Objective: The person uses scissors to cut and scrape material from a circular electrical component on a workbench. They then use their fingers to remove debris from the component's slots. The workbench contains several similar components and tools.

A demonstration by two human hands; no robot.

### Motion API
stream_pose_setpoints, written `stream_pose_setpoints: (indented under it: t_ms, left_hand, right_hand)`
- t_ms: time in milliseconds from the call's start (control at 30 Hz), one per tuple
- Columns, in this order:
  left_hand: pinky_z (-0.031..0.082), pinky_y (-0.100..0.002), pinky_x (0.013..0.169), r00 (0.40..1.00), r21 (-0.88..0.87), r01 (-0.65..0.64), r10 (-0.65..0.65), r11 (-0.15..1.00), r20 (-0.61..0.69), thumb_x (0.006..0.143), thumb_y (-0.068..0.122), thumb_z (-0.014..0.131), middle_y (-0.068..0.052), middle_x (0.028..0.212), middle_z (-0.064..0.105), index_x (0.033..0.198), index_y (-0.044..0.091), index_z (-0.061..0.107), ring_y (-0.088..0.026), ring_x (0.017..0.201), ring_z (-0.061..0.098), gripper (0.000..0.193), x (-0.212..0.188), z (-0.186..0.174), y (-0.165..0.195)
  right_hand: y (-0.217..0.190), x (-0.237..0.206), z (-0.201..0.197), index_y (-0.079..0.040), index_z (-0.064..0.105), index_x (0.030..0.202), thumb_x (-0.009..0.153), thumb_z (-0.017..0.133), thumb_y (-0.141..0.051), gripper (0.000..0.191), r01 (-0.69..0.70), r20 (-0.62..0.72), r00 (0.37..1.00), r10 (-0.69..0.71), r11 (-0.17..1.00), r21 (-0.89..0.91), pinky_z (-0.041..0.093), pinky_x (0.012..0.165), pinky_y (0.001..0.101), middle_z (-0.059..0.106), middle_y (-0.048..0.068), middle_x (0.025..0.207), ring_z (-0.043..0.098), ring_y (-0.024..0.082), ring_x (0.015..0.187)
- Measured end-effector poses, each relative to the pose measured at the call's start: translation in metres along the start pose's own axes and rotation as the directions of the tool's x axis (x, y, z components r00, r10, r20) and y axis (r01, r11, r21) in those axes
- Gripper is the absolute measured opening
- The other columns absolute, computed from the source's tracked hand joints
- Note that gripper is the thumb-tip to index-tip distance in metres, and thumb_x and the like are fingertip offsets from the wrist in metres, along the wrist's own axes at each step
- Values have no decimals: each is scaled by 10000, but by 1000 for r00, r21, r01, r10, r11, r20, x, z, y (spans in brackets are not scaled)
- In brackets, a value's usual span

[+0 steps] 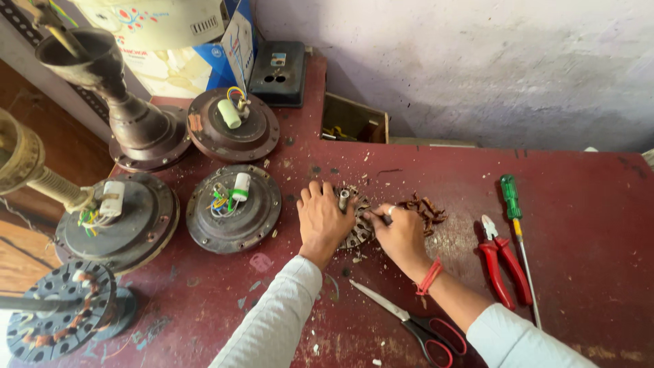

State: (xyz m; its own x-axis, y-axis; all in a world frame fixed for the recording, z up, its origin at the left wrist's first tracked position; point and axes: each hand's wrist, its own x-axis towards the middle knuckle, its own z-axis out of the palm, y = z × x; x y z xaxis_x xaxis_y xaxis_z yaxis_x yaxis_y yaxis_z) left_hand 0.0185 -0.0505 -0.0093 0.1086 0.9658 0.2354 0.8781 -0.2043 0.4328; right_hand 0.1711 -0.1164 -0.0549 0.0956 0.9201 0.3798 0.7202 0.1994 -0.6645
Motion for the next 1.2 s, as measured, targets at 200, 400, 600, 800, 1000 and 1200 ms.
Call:
stream_pose_setpoints:
  t_ms: [200, 400, 600, 800, 1000, 1200]
  left_hand:
    - [433, -488, 939, 993, 36, 20, -24, 999, 115, 888, 514, 708, -175, 1096, 557, 1103, -13, 597, -342, 1077, 542, 580, 3, -3, 0]
    - [435, -485, 936, 999, 19, -8, 7, 1000, 44, 859, 499, 719, -159, 1091, 562, 1073, 8, 608, -342, 1079, 542, 547, 1, -2, 0]
    - [437, -493, 923, 997, 39, -19, 16, 999, 78, 882, 509, 711, -175, 1107, 561, 1059, 4, 609, -348, 1075, 547, 545, 5, 0, -2]
    - [436, -497, 929, 999, 7, 4, -4, 1000, 39, 873, 492, 717, -172, 1117, 570, 1061, 11, 621, -357, 1088, 548, 525, 1, 0, -1]
    - [436, -495, 936, 995, 31, 25, -28, 999, 94, 864, 503, 724, -173, 1106, 563, 1098, 6, 606, -354, 1087, 545, 563, 3, 0, -1]
    - [430, -500, 941, 999, -6, 4, -4, 1000, 54, 870, 493, 728, -170, 1113, 559, 1090, 11, 608, -359, 1099, 535, 544, 1, -1, -1]
  right_hand:
    - [0, 1, 0, -47, 789, 868, 854, 703, 0, 98, 166, 19, 986, -166, 986, 17, 352, 292, 222, 773, 66, 736, 520, 54, 362]
    - [-1, -1, 0, -64, 766, 822, 848, 801, -109, 63, 297, -6, 955, -297, 954, 38, 338, 399, 239, 729, 59, 638, 528, 54, 430]
    - [-3, -1, -1, -64, 788, 868, 883, 708, -15, 94, 63, 72, 995, -63, 998, 13, 365, 314, 241, 718, 53, 605, 527, 71, 377]
    - [-11, -2, -4, -65, 792, 898, 884, 767, -91, 38, -56, -39, 998, 54, 997, -48, 337, 361, 272, 724, 83, 586, 501, 99, 365]
    - [-11, -2, -5, -97, 815, 866, 838, 713, -16, 133, 72, 36, 997, -72, 997, 1, 363, 325, 258, 787, 46, 710, 527, 88, 365]
    - [-6, -3, -1, -115, 752, 830, 851, 794, -135, 51, 332, -50, 943, -330, 943, 30, 428, 463, 236, 743, 33, 709, 592, 38, 525]
